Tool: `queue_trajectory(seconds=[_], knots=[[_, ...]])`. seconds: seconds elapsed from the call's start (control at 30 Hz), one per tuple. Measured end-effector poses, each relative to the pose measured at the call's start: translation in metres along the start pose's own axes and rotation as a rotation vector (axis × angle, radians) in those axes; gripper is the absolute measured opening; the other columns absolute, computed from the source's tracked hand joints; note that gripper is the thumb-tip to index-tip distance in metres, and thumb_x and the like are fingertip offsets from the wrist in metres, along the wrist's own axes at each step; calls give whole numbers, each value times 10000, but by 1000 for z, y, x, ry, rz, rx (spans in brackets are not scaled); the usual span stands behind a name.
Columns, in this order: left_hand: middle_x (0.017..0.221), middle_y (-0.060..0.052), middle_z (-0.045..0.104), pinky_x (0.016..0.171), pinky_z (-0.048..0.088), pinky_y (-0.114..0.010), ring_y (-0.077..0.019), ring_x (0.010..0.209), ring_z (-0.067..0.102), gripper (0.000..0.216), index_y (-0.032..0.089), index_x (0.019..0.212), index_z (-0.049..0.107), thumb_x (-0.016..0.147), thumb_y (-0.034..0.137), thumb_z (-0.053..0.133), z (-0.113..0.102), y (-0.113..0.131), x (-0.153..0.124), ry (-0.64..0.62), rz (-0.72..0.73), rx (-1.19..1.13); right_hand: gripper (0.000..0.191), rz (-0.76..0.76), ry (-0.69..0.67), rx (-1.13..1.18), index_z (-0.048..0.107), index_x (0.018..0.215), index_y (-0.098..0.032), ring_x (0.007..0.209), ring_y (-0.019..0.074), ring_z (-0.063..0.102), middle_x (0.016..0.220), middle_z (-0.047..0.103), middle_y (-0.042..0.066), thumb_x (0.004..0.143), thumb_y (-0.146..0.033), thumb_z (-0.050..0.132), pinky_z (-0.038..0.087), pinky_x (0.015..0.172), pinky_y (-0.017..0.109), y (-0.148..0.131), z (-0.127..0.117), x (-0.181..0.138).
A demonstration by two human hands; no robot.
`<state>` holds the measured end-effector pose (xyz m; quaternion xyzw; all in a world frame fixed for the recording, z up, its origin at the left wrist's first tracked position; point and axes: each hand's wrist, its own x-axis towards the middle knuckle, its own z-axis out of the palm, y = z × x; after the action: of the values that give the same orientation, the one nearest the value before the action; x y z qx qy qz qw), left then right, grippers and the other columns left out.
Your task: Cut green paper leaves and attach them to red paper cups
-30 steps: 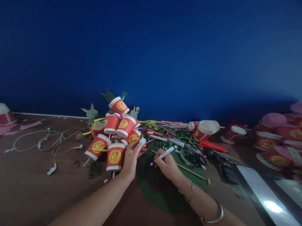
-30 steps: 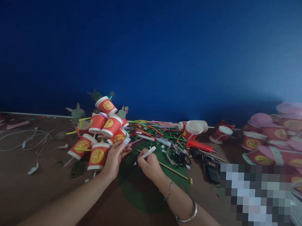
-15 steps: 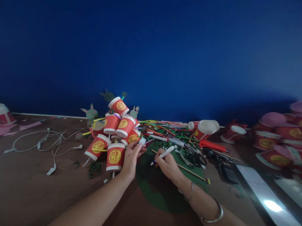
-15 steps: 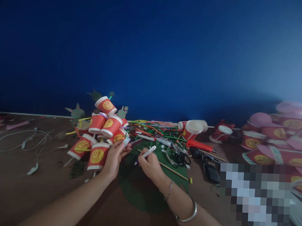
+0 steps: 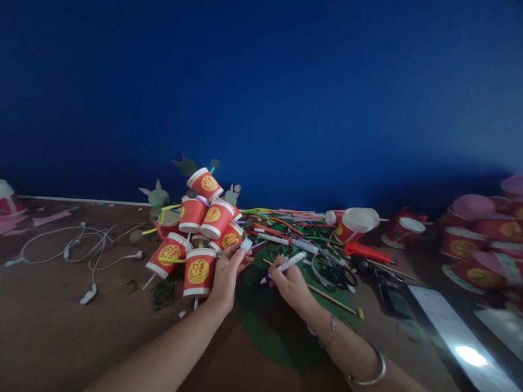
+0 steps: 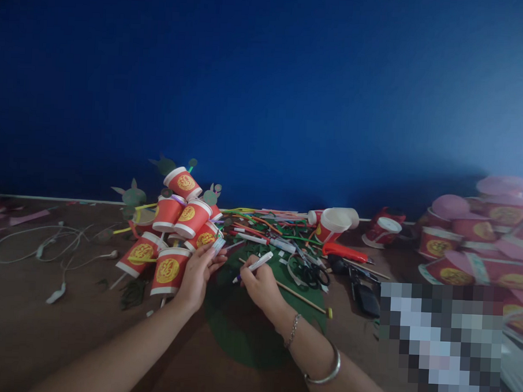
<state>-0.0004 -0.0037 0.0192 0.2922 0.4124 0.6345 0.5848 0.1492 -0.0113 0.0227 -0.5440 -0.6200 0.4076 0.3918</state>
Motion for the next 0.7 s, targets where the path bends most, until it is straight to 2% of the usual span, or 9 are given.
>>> queue_trajectory(seconds=[0.23, 0.47, 0.7], knots=[[816, -43, 687, 698, 488, -258, -140, 714, 643, 354, 148, 960, 602, 694, 365, 688, 0, 0, 0, -8, 7, -6, 116, -25, -42, -35, 477, 595, -202, 513, 124, 480, 494, 525, -42, 708, -176, 462, 348, 516, 224, -2, 0, -2], [809, -34, 694, 702, 484, -257, -139, 712, 646, 362, 161, 955, 610, 675, 373, 698, 0, 1, -1, 1, -2, -5, 147, 9, -2, 47, 462, 593, -203, 508, 114, 482, 493, 523, -42, 739, -207, 449, 352, 509, 214, -2, -1, -1], [809, -47, 694, 682, 490, -263, -154, 708, 650, 376, 154, 952, 612, 662, 373, 708, 0, 1, 0, 16, -8, -4, 126, -4, -26, -9, 464, 572, -200, 472, 103, 430, 457, 475, -55, 684, -147, 443, 315, 459, 201, 1, 0, -1]])
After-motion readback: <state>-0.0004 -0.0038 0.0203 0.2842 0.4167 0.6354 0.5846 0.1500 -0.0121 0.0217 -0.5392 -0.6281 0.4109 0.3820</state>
